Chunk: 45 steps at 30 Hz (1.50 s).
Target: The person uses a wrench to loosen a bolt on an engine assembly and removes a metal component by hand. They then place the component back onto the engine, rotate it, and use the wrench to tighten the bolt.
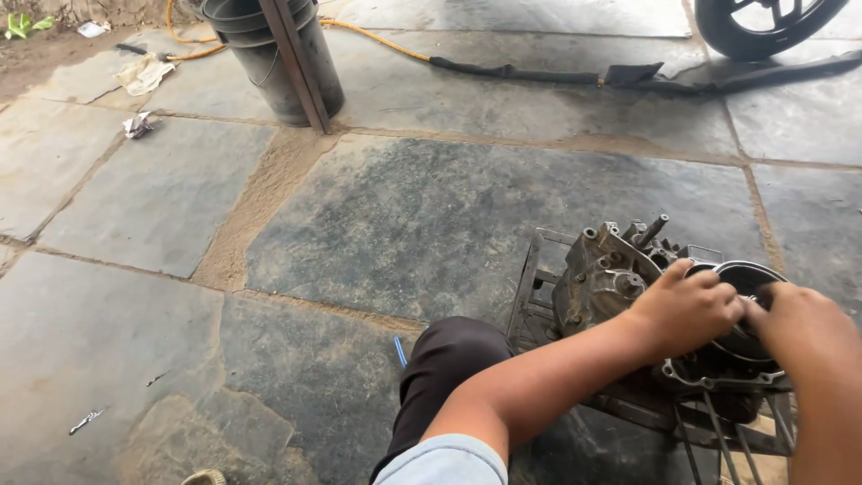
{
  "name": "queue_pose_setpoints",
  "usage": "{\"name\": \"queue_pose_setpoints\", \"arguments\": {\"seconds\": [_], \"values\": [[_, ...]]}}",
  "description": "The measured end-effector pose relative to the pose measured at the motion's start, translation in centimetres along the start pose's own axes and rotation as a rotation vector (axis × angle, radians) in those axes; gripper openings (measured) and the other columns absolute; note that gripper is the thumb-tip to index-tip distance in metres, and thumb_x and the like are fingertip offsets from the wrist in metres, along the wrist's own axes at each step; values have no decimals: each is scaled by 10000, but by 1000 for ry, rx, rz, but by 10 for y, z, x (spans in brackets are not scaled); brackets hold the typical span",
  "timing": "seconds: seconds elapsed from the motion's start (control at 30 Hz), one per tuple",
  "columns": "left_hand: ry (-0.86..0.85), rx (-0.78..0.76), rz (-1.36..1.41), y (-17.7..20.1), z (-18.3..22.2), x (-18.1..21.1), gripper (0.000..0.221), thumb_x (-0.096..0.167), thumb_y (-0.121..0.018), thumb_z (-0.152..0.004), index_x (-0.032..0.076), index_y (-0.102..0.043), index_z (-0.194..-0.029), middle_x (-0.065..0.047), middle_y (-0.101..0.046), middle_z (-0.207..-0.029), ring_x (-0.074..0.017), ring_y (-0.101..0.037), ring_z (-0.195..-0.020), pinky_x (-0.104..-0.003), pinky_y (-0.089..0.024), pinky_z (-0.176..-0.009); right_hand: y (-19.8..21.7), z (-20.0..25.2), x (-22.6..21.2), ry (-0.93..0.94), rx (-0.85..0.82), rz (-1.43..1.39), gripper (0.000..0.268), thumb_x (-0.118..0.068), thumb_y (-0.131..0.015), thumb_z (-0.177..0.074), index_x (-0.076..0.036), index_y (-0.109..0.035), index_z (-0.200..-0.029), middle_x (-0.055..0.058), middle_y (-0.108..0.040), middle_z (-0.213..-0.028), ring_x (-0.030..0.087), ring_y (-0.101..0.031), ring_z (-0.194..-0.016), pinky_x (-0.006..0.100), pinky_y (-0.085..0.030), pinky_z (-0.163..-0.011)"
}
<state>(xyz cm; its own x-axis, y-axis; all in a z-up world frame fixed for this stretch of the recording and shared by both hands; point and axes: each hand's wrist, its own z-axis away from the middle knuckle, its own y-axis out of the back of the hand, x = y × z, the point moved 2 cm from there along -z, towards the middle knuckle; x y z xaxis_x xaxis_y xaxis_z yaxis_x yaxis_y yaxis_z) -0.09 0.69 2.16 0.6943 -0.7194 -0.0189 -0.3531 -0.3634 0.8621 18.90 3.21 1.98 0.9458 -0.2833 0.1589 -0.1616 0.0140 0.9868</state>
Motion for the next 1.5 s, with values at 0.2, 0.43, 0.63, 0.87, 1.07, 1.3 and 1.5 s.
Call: {"name": "queue_pose_setpoints", "arguments": {"seconds": [0.2,0.43,0.63,0.87,1.07,1.3,1.5], "values": [[14,122,74,-6,-1,-11,332,417,-601,-857,248,-703,-1124,79,-685,-1145,-153,-615,-1236,-504,-398,-1151,4,5,-6,63,39,32,474,-526,-630,-976,-136,-789,-1192,156,-785,-1155,335,-751,-1095,454,-604,-882],[5,57,27,-1,-1,-8,327,461,-655,-860,254,-705,-1109,100,-659,-1110,-141,-587,-1239,-453,-400,-1120,25,13,-9,36,46,-112,545,-549,-678,-899,-125,-752,-1234,187,-755,-1146,361,-720,-1081,489,-582,-869],[-6,84,-19,-11,-7,-7,264,457,-688,-844,250,-713,-1007,117,-654,-1019,-123,-592,-1191,-403,-401,-1035,7,7,-12,-80,-9,-48,592,-618,-656,-988,-61,-811,-1118,210,-783,-1169,394,-739,-1099,472,-602,-884],[25,109,6,-10,-7,-6,317,459,-705,-799,246,-708,-1033,119,-654,-1027,-130,-593,-1181,-411,-398,-1044,27,2,-15,-168,-254,81,577,-626,-651,-912,-149,-805,-1199,123,-787,-1218,299,-750,-1126,447,-599,-880],[40,110,66,-12,-8,-6,339,461,-713,-787,249,-707,-1051,114,-653,-1035,-147,-600,-1174,-427,-405,-1043,-6,-8,11,180,-36,-65,605,-540,-664,-871,-239,-706,-1395,121,-755,-1255,284,-769,-1046,456,-615,-787],[56,111,83,-8,-8,-6,322,434,-723,-769,251,-718,-1034,105,-666,-1068,-165,-600,-1223,-459,-408,-1093,14,9,-5,-55,-57,138,544,-642,-595,-1036,-149,-788,-1159,134,-807,-1143,295,-766,-1094,433,-599,-861],[53,59,103,-9,-10,-6,297,425,-710,-812,280,-713,-1071,115,-663,-1104,-158,-589,-1263,-475,-397,-1142,14,8,4,190,155,104,525,-543,-707,-866,-176,-735,-1241,98,-757,-1136,299,-724,-1072,447,-574,-864]]}}
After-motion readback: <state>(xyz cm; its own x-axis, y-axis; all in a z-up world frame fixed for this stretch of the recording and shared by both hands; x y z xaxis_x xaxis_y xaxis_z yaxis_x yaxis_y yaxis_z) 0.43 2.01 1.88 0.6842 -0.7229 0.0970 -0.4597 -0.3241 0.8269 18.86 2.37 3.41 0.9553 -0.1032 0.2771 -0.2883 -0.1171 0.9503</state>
